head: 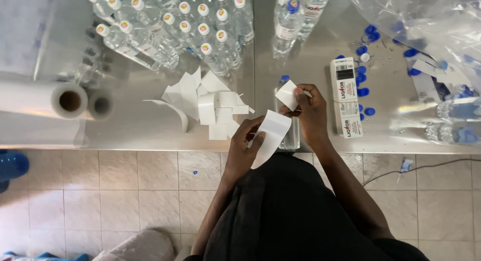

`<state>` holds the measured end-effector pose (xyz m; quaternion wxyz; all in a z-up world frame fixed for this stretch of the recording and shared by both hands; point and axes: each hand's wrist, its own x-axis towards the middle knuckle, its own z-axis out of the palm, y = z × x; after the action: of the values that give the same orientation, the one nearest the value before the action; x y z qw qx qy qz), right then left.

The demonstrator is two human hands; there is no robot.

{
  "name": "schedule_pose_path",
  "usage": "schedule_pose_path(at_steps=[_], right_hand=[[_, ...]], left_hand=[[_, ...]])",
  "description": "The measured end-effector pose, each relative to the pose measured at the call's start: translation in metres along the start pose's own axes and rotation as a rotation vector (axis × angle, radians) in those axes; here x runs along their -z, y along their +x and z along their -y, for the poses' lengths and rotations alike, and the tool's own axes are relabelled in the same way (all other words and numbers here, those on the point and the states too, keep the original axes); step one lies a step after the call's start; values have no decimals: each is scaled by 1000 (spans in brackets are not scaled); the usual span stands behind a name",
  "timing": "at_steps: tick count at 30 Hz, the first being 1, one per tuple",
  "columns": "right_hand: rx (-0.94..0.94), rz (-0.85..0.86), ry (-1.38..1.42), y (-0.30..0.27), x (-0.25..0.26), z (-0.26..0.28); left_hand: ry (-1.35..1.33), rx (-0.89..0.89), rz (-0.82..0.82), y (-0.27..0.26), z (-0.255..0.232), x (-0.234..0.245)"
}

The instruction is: Manually peeling adhesive labels from a backing strip and applying them to plastic water bottles.

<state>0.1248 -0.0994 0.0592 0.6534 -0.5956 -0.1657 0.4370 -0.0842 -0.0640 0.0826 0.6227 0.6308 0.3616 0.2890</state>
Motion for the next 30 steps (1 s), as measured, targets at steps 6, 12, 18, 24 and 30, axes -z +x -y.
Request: schedule_pose_path(at_steps=[6, 12, 18, 24, 30], right_hand=[[67, 260, -450, 51, -46, -101], [-24, 393, -558, 84, -70, -153], [-362, 634, -149, 6, -40, -61], [-287, 355, 139, -48, -51, -1], [-185, 202, 204, -48, -35, 8]], left_hand=[[-20, 84, -205, -21, 30, 46], [-7, 138, -355, -30, 24, 82], [-75, 118, -358, -15, 22, 86], [-131, 64, -191, 9, 11, 61], [206, -190, -281, 21, -22, 27]])
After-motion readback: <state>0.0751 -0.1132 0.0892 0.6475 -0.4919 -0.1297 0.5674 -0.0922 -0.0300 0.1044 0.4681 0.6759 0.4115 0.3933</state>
